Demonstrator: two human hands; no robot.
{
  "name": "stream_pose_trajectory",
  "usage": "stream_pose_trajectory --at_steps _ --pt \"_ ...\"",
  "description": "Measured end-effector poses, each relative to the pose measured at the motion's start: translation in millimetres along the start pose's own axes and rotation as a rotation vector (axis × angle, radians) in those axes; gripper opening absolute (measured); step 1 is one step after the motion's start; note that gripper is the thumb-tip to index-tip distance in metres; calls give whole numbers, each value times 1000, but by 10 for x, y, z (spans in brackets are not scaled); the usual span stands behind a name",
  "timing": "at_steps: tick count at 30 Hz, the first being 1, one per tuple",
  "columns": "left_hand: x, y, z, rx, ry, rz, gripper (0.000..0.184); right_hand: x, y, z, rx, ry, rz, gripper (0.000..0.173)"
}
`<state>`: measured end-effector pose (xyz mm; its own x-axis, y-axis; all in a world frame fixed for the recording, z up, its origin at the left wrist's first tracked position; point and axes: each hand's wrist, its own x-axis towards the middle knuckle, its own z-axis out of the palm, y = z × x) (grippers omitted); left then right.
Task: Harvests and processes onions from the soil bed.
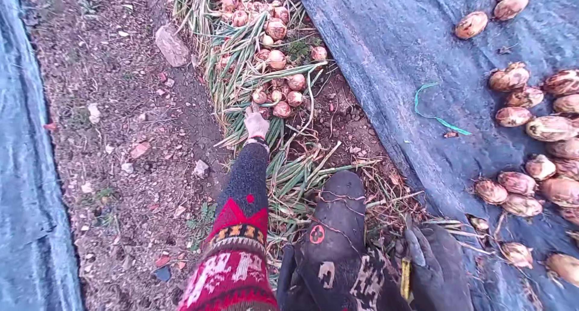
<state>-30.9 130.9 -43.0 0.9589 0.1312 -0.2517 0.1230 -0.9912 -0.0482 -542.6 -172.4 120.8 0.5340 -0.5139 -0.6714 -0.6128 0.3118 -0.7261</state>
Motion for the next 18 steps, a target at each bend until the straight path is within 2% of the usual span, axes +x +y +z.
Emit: stream_pose_trajectory --at_steps 1,3,5,7,10,14,18 --pt "45 22 19 -8 13 -25 100 9 -20 39 -18 12 49 44" --pt "-38 37 18 -8 34 -29 97 35 5 47 -195 20 121 56" --pt "-289 62 -30 7 64 54 96 86 9 65 -272 11 109 65" --pt "-681 84 -58 -74 85 183 95 163 106 103 -231 22 10 65" --pt "-1490 157 -145 -363 61 372 97 208 108 188 -147 -29 -45 63" --pt "-2600 337 -489 -786 -218 588 95 121 97 338 -87 -101 -140 64" --pt "-3315 467 -743 -963 -620 802 96 -28 108 360 -34 -148 -304 78"
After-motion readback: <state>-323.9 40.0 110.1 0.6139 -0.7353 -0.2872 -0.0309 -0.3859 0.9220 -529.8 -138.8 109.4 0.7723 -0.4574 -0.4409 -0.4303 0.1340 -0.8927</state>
